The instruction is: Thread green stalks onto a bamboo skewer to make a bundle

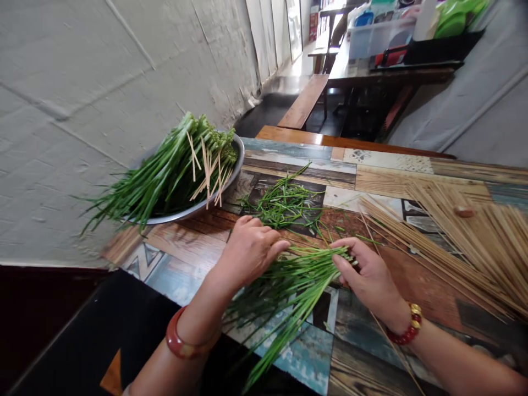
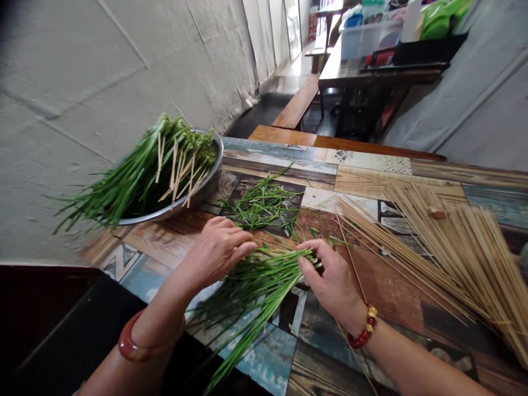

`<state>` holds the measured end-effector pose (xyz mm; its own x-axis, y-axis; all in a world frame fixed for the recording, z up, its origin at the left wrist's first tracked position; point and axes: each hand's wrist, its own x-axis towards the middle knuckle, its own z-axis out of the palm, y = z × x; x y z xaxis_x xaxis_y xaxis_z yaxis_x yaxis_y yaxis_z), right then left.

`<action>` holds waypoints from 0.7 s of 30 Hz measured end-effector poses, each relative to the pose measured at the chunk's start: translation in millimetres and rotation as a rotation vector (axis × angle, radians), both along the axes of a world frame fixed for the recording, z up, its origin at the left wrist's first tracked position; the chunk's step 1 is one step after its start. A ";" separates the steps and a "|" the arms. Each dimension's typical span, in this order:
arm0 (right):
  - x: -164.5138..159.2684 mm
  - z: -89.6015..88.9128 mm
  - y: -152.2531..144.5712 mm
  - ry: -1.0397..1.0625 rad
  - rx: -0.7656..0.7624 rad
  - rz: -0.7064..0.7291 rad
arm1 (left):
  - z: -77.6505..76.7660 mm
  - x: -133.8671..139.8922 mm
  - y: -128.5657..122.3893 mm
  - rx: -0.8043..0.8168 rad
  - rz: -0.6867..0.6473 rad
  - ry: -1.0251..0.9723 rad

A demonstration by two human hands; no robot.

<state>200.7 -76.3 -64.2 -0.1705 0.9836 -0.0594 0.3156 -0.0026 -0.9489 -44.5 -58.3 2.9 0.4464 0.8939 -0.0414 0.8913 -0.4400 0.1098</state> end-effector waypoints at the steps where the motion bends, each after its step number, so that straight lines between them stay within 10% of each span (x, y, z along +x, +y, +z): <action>1: -0.2 -0.4 -0.6 -0.003 0.014 0.002 | 2.5 -12.4 -5.7 0.011 0.063 0.039; 7: -1.4 -6.0 -3.9 0.006 0.061 0.027 | 1.7 -50.6 -16.5 0.104 0.364 0.013; 21: -4.6 -0.9 0.0 -0.039 0.164 0.052 | -28.7 45.0 69.4 0.096 0.090 -0.186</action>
